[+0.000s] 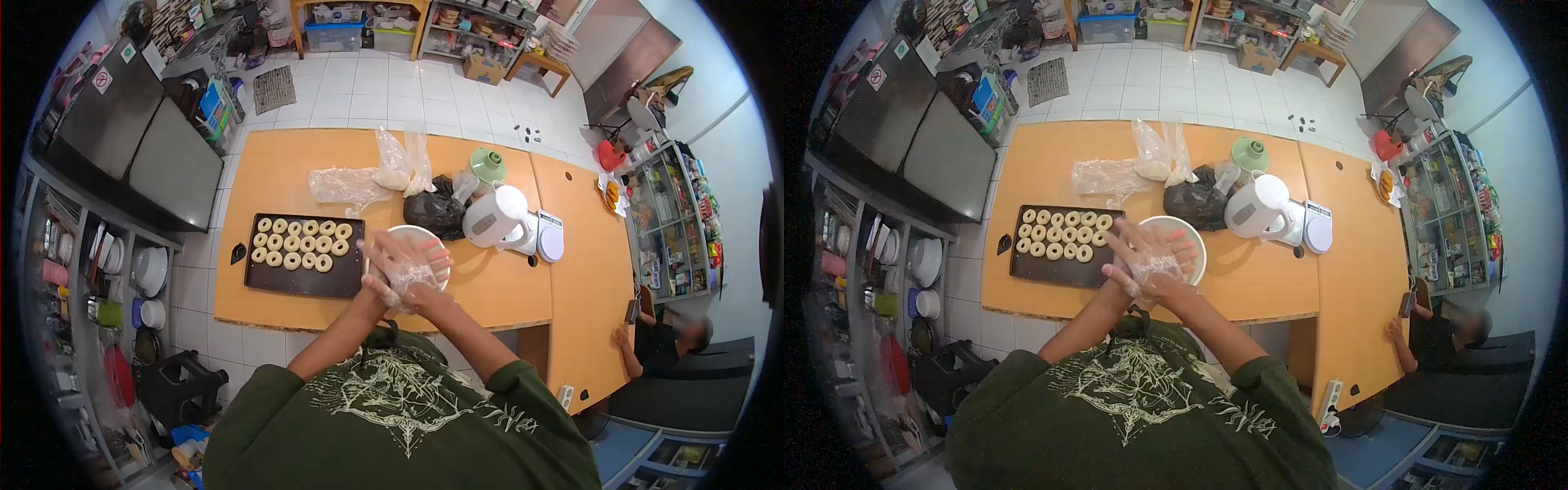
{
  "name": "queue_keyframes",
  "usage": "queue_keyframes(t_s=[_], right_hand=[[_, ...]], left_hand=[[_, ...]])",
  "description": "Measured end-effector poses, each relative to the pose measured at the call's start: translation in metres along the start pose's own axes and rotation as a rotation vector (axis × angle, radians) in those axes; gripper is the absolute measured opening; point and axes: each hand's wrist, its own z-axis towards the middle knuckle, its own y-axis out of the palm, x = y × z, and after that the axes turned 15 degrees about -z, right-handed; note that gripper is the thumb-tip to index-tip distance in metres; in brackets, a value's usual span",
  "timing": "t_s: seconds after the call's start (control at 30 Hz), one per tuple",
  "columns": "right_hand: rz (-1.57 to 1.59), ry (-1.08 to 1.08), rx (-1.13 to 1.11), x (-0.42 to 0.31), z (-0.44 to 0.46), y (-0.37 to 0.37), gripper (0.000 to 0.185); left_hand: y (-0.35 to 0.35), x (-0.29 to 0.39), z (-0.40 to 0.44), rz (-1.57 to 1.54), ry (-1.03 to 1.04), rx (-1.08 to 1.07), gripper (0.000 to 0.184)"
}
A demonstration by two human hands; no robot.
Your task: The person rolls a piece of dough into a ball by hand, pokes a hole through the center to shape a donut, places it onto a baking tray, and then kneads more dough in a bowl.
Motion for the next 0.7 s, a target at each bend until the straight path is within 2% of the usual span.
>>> queue_keyframes(t_s=[0.03, 0.07, 0.1, 0.13, 0.17, 0.23, 0.27, 0.3, 0.33, 0.37, 0.4, 0.43, 0.47, 0.53, 0.57, 0.63, 0.7], right_hand=[[-0.007, -0.005, 0.002, 0.007, 0.000, 0.011, 0.057], [0.229, 0.124, -0.090, 0.020, 0.000, 0.029, 0.055], [0.346, 0.057, -0.053, 0.035, 0.004, 0.018, 0.050], [0.464, -0.014, -0.024, 0.050, 0.008, 0.007, 0.046], [0.463, -0.013, -0.022, 0.052, 0.014, -0.017, 0.046], [0.286, 0.179, 0.188, 0.048, 0.022, -0.047, 0.042], [0.247, 0.124, 0.197, 0.057, 0.020, -0.032, 0.040], [0.247, 0.122, 0.199, 0.054, 0.017, -0.023, 0.040], [0.132, 0.106, 0.097, 0.042, 0.010, -0.012, 0.044], [0.017, 0.089, -0.007, 0.030, 0.002, 0.003, 0.049], [0.225, 0.130, -0.055, 0.027, -0.006, 0.033, 0.046], [0.224, 0.124, -0.060, 0.018, -0.011, 0.036, 0.046], [0.211, 0.085, 0.013, 0.009, -0.015, 0.037, 0.048], [0.203, 0.058, 0.088, 0.007, -0.016, 0.032, 0.051], [0.061, 0.099, 0.015, 0.019, -0.016, 0.023, 0.053], [-0.222, 0.173, -0.136, 0.042, -0.017, 0.007, 0.056], [-0.160, 0.197, -0.080, 0.049, -0.015, 0.002, 0.057]], left_hand=[[-0.004, 0.004, -0.001, -0.024, 0.023, 0.028, 0.106], [0.001, 0.008, 0.001, -0.049, 0.045, 0.053, 0.102], [0.012, 0.011, 0.002, -0.075, 0.064, 0.083, 0.098], [0.025, 0.018, 0.001, -0.006, 0.176, 0.381, 0.095], [0.028, 0.018, 0.002, -0.006, 0.173, 0.380, 0.095], [0.032, 0.017, 0.001, -0.296, 0.039, 0.220, 0.096], [0.049, 0.008, 0.007, 0.011, 0.121, 0.497, 0.094], [0.039, 0.001, 0.011, 0.014, 0.121, 0.495, 0.094], [0.016, -0.006, 0.013, 0.039, 0.156, 0.215, 0.097], [-0.005, -0.003, 0.010, 0.147, 0.140, 0.173, 0.099], [-0.026, 0.001, 0.008, 0.256, 0.129, 0.130, 0.101], [-0.046, 0.004, 0.005, 0.362, 0.123, 0.087, 0.104], [-0.029, 0.011, 0.007, 0.163, 0.085, 0.128, 0.100], [0.009, 0.021, 0.007, 0.002, 0.041, 0.206, 0.100], [0.017, 0.020, 0.004, -0.002, 0.037, 0.212, 0.100], [0.030, 0.013, -0.002, 0.185, 0.037, 0.524, 0.096], [0.057, -0.017, 0.004, 0.189, 0.019, 0.509, 0.103]])
